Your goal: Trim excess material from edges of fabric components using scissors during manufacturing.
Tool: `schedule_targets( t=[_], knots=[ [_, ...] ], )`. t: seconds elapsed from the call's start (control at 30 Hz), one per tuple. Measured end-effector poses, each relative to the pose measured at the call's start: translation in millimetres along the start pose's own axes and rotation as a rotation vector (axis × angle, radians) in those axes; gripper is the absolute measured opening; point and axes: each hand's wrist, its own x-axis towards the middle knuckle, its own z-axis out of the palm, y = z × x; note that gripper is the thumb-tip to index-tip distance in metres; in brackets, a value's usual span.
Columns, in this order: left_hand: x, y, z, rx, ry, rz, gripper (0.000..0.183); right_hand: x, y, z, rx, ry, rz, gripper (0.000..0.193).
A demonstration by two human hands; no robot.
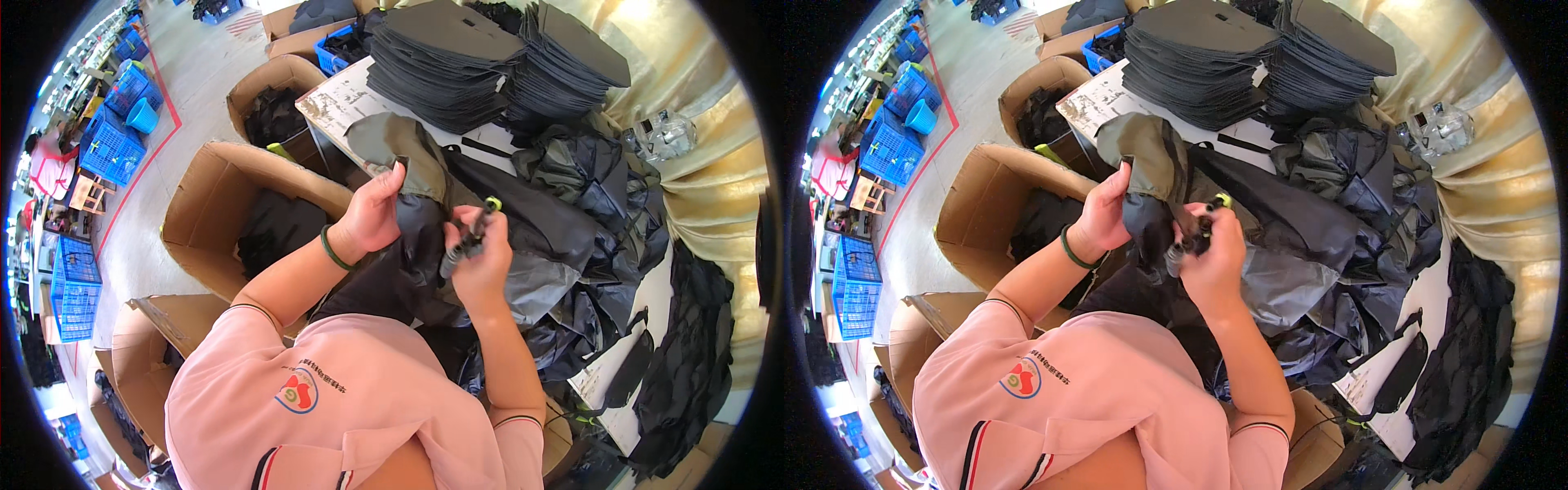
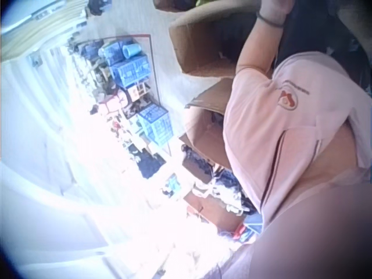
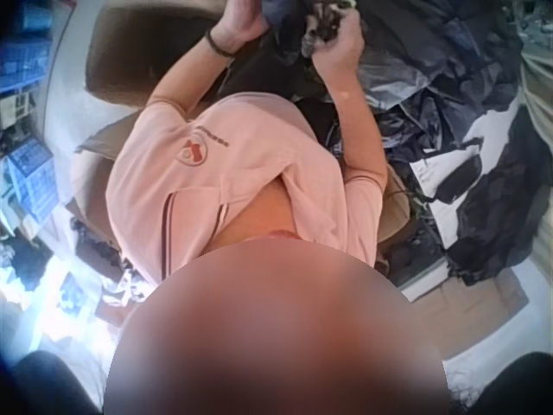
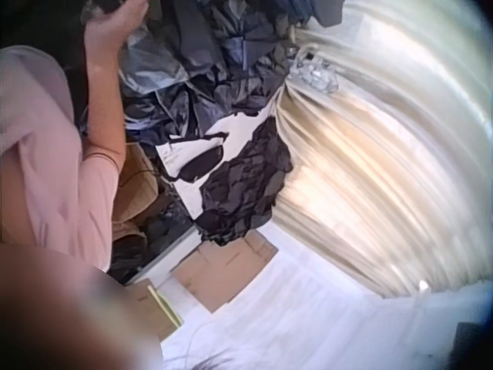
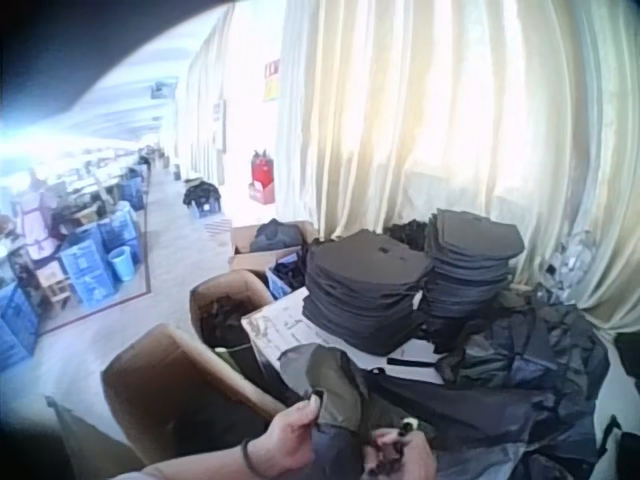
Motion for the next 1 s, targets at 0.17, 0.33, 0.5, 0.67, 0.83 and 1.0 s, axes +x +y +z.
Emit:
schedule_targets(
  t=[0.17,0.33,0.5,0.67,0.83,1.0],
  knots=[
    [-3,19,16,0.296,0.150,0.147,0.026,-3,3,-2,0.150,0.002,0.159,0.025],
    [-1,41,22,1.110,0.218,0.760,0.027,-2,4,-16,0.186,-0.067,0.231,0.023],
    [7,32,21,1.313,-0.050,0.416,0.019,-12,4,-8,0.184,-0.112,0.286,0.024],
    [-1,78,-23,1.834,-0.485,0.397,0.029,-53,44,-7,-0.031,-0.151,0.285,0.031],
    [-50,117,-92,2.151,-0.283,0.172,0.051,-82,82,-27,-0.365,-0.195,0.349,0.046],
    [-109,89,-166,2.479,-0.170,0.124,0.069,-91,111,-38,-0.403,-0.164,0.381,0.046]
  ],
)
